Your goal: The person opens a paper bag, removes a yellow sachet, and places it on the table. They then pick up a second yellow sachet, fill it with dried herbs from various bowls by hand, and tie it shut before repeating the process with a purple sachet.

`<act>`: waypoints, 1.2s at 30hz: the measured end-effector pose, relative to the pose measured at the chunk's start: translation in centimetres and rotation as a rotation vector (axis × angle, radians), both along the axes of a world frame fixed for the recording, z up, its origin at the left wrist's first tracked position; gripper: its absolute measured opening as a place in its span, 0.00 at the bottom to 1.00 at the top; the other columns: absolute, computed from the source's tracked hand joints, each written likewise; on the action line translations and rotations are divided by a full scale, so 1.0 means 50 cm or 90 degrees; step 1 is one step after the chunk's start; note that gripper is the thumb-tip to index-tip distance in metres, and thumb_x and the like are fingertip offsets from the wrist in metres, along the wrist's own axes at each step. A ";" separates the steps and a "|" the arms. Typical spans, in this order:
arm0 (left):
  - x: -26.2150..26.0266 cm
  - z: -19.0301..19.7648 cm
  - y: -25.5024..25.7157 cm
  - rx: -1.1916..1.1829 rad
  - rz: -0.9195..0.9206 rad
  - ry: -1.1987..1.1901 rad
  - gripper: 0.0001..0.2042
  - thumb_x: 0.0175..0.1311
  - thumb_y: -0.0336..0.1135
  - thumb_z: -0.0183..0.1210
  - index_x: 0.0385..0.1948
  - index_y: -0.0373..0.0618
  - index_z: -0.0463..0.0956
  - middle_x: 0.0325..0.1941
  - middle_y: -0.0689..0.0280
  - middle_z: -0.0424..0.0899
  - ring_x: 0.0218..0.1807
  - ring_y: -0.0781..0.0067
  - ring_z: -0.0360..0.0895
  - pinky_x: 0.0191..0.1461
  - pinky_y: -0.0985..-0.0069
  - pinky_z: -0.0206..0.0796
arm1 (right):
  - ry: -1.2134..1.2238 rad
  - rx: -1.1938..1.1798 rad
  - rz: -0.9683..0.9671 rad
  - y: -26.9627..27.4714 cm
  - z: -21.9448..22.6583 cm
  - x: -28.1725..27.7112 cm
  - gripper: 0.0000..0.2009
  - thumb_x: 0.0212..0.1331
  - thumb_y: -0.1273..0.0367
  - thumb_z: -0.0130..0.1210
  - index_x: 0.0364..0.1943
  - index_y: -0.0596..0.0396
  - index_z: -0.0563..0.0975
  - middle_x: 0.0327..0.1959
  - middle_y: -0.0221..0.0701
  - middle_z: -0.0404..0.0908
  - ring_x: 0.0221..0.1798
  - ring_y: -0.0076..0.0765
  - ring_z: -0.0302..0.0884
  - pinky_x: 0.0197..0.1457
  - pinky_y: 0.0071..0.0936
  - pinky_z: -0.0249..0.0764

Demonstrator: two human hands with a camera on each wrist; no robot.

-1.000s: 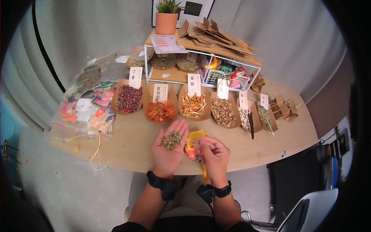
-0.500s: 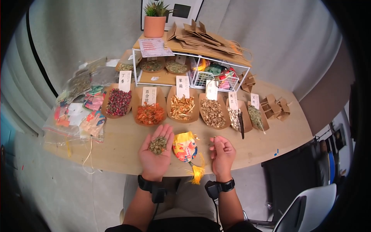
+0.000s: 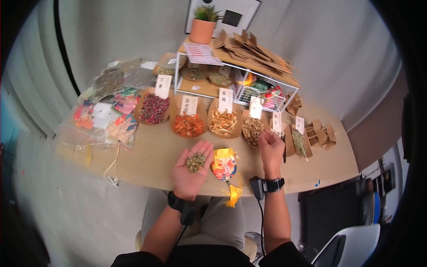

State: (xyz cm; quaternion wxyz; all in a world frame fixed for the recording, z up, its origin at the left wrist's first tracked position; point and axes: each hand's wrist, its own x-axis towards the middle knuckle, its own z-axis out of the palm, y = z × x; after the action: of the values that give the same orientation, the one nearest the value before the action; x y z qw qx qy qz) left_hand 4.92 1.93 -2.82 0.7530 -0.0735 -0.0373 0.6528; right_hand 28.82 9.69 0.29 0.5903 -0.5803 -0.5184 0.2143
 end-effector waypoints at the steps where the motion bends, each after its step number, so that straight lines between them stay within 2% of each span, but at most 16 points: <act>1: -0.001 -0.001 -0.001 0.007 0.001 0.000 0.25 0.76 0.39 0.39 0.67 0.28 0.54 0.74 0.45 0.55 0.77 0.52 0.50 0.80 0.58 0.44 | -0.024 -0.025 0.028 -0.018 0.005 -0.020 0.11 0.59 0.74 0.61 0.44 0.65 0.80 0.33 0.28 0.84 0.30 0.16 0.75 0.33 0.18 0.73; 3: -0.001 -0.004 0.000 0.024 -0.002 0.001 0.25 0.76 0.39 0.39 0.67 0.28 0.54 0.74 0.45 0.55 0.77 0.51 0.50 0.80 0.58 0.42 | -0.072 -0.072 0.077 -0.082 0.046 -0.082 0.08 0.59 0.74 0.61 0.40 0.64 0.82 0.32 0.28 0.84 0.29 0.17 0.75 0.34 0.20 0.73; 5: 0.001 -0.005 0.001 0.030 0.007 0.051 0.26 0.77 0.41 0.37 0.67 0.28 0.54 0.73 0.45 0.56 0.75 0.52 0.53 0.79 0.59 0.45 | -0.086 -0.114 0.203 -0.148 0.063 -0.167 0.05 0.59 0.74 0.61 0.36 0.61 0.83 0.33 0.29 0.85 0.28 0.20 0.75 0.33 0.23 0.73; 7: 0.002 0.001 -0.002 0.039 0.014 0.116 0.27 0.77 0.43 0.35 0.67 0.28 0.55 0.73 0.46 0.57 0.74 0.54 0.55 0.78 0.60 0.47 | -0.204 -0.044 0.307 -0.180 0.049 -0.217 0.06 0.58 0.72 0.62 0.38 0.57 0.83 0.30 0.32 0.84 0.24 0.26 0.76 0.30 0.26 0.73; 10: 0.001 0.003 -0.003 0.039 0.015 0.132 0.28 0.77 0.45 0.33 0.68 0.29 0.55 0.72 0.47 0.59 0.73 0.56 0.57 0.77 0.61 0.47 | -0.324 -0.006 0.289 -0.189 0.045 -0.262 0.07 0.56 0.70 0.63 0.38 0.54 0.83 0.31 0.36 0.82 0.27 0.37 0.79 0.31 0.30 0.74; 13: 0.000 0.000 -0.003 0.049 0.019 0.170 0.27 0.77 0.44 0.32 0.68 0.29 0.55 0.71 0.47 0.61 0.73 0.55 0.57 0.77 0.60 0.47 | -0.374 -0.037 0.296 -0.191 0.055 -0.286 0.07 0.56 0.70 0.63 0.37 0.54 0.83 0.32 0.37 0.81 0.30 0.43 0.80 0.33 0.32 0.75; 16: 0.001 0.007 -0.006 0.038 0.019 0.177 0.27 0.77 0.45 0.31 0.67 0.30 0.56 0.71 0.48 0.62 0.73 0.55 0.57 0.77 0.60 0.47 | -0.416 -0.038 0.287 -0.190 0.050 -0.295 0.06 0.56 0.70 0.62 0.36 0.55 0.83 0.32 0.36 0.80 0.31 0.43 0.80 0.34 0.33 0.75; 19: 0.001 0.007 -0.006 0.030 0.019 0.165 0.27 0.77 0.45 0.31 0.67 0.30 0.58 0.70 0.48 0.63 0.73 0.55 0.58 0.77 0.60 0.46 | -0.383 0.031 0.279 -0.184 0.036 -0.292 0.05 0.57 0.71 0.62 0.35 0.56 0.82 0.31 0.37 0.79 0.30 0.44 0.80 0.34 0.35 0.75; 22: 0.002 0.005 -0.006 0.017 0.014 0.129 0.27 0.77 0.45 0.31 0.66 0.30 0.59 0.69 0.48 0.65 0.72 0.56 0.59 0.77 0.60 0.47 | -0.350 -0.020 0.245 -0.190 0.046 -0.290 0.05 0.58 0.72 0.61 0.36 0.58 0.80 0.32 0.38 0.80 0.32 0.47 0.80 0.35 0.35 0.75; 25: 0.002 0.007 -0.006 0.010 0.012 0.129 0.27 0.77 0.46 0.31 0.66 0.32 0.60 0.68 0.49 0.66 0.72 0.56 0.60 0.76 0.60 0.50 | -0.360 0.019 0.228 -0.188 0.038 -0.282 0.06 0.62 0.73 0.59 0.38 0.62 0.79 0.32 0.38 0.81 0.28 0.33 0.79 0.33 0.27 0.74; 28: 0.003 -0.008 -0.002 0.038 0.013 0.132 0.27 0.77 0.46 0.32 0.65 0.33 0.61 0.68 0.51 0.67 0.72 0.57 0.60 0.76 0.59 0.51 | -0.183 -0.115 0.231 -0.196 0.042 -0.282 0.07 0.65 0.72 0.57 0.40 0.63 0.78 0.33 0.35 0.83 0.31 0.25 0.79 0.35 0.24 0.75; 31: 0.002 -0.009 -0.002 0.037 0.007 0.134 0.27 0.77 0.46 0.32 0.65 0.33 0.61 0.68 0.51 0.67 0.73 0.57 0.59 0.75 0.59 0.52 | -0.154 -0.088 0.238 -0.191 0.025 -0.277 0.07 0.66 0.73 0.56 0.42 0.64 0.77 0.35 0.32 0.83 0.34 0.19 0.78 0.36 0.20 0.76; 34: 0.001 -0.005 -0.004 0.034 0.006 0.131 0.27 0.77 0.46 0.32 0.65 0.33 0.61 0.68 0.51 0.67 0.73 0.57 0.59 0.75 0.58 0.51 | -0.126 -0.089 0.265 -0.197 0.039 -0.288 0.07 0.64 0.76 0.57 0.43 0.63 0.78 0.35 0.31 0.83 0.34 0.20 0.78 0.35 0.18 0.77; 36: 0.000 -0.002 -0.006 0.031 0.003 0.130 0.27 0.77 0.46 0.32 0.65 0.33 0.61 0.68 0.51 0.67 0.73 0.56 0.59 0.75 0.58 0.51 | -0.140 -0.034 0.261 -0.193 0.028 -0.288 0.08 0.62 0.76 0.59 0.44 0.63 0.78 0.33 0.34 0.83 0.31 0.24 0.80 0.31 0.20 0.75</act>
State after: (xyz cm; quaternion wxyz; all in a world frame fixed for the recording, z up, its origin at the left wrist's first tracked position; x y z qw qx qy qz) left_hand 4.92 1.64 -2.91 0.7532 0.0117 0.0237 0.6573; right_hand 14.44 0.04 1.68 0.4588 -0.4980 -0.6810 0.2789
